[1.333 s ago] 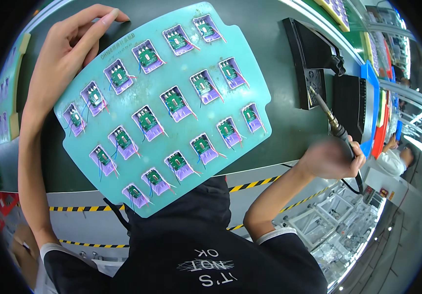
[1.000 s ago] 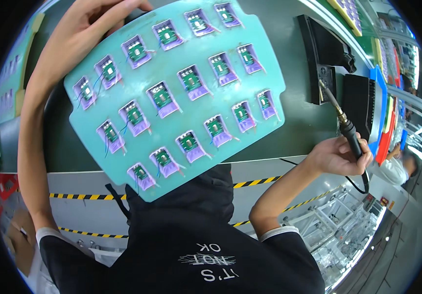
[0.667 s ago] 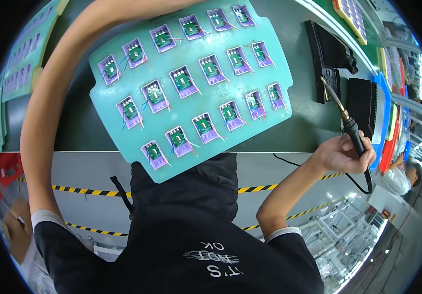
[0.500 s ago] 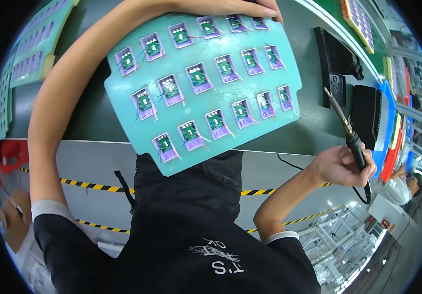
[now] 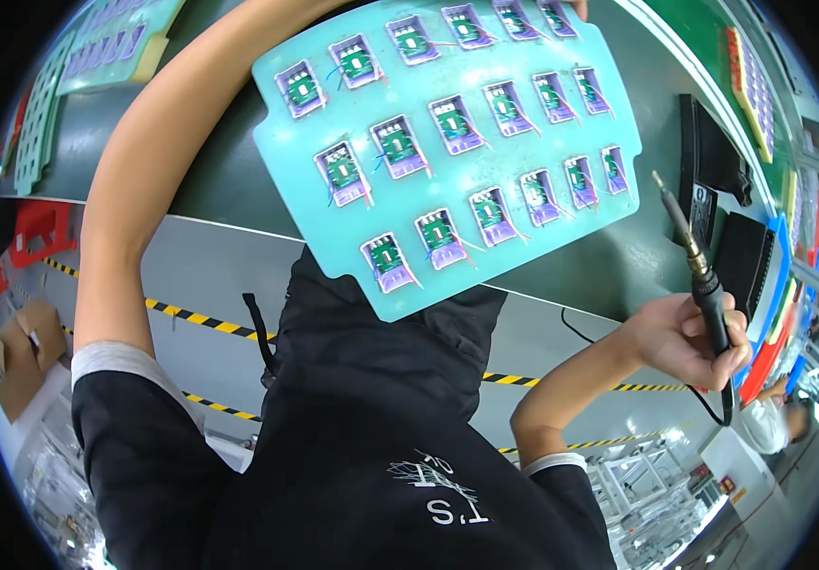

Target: Soldering small electronic components onto printed circuit boards on an assembly line.

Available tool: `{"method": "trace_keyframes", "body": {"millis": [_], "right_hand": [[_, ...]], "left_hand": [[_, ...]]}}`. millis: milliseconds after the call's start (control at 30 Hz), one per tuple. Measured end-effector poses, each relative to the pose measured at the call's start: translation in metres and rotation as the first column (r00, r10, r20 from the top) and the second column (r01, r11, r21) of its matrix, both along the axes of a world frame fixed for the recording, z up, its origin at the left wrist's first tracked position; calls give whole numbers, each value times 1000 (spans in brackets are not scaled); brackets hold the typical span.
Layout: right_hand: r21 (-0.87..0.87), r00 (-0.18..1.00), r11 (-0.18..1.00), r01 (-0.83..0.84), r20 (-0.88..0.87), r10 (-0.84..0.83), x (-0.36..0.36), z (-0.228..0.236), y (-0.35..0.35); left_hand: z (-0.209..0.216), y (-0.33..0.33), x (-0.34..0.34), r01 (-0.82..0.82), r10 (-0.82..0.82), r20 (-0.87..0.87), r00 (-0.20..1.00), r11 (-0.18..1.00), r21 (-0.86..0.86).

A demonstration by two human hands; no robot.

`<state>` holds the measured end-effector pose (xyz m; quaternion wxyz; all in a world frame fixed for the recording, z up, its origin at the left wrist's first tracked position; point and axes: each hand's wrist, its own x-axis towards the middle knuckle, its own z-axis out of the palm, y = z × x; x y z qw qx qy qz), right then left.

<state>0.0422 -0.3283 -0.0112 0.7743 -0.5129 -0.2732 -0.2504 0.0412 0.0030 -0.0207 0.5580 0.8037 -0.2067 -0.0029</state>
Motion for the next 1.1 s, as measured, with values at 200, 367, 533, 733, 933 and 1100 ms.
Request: {"method": "trace_keyframes", "body": {"millis": [200,367,533,733,933,1100], "right_hand": [[-94,968,985,-147,191,162,14,5,7],[-68,980,996,-64,185,76,18,9,-9],[-107,977,990,-92,184,110,13,7,14],[-252,957,958,-138,215,194,24,5,1],[-333,959,937,-105,215,184,27,8,4],[-351,956,931,-101,224,188,25,10,9]], "left_hand": [[11,0,-9,-85,89,-50,995,993,80],[12,-18,10,-63,56,62,996,991,116],[-26,-6,42,521,-265,568,779,778,-351],[-38,-12,65,593,-281,643,713,730,-339],[-41,-11,74,646,-283,660,696,647,-404],[-34,-6,65,620,-279,646,711,682,-387]]}}
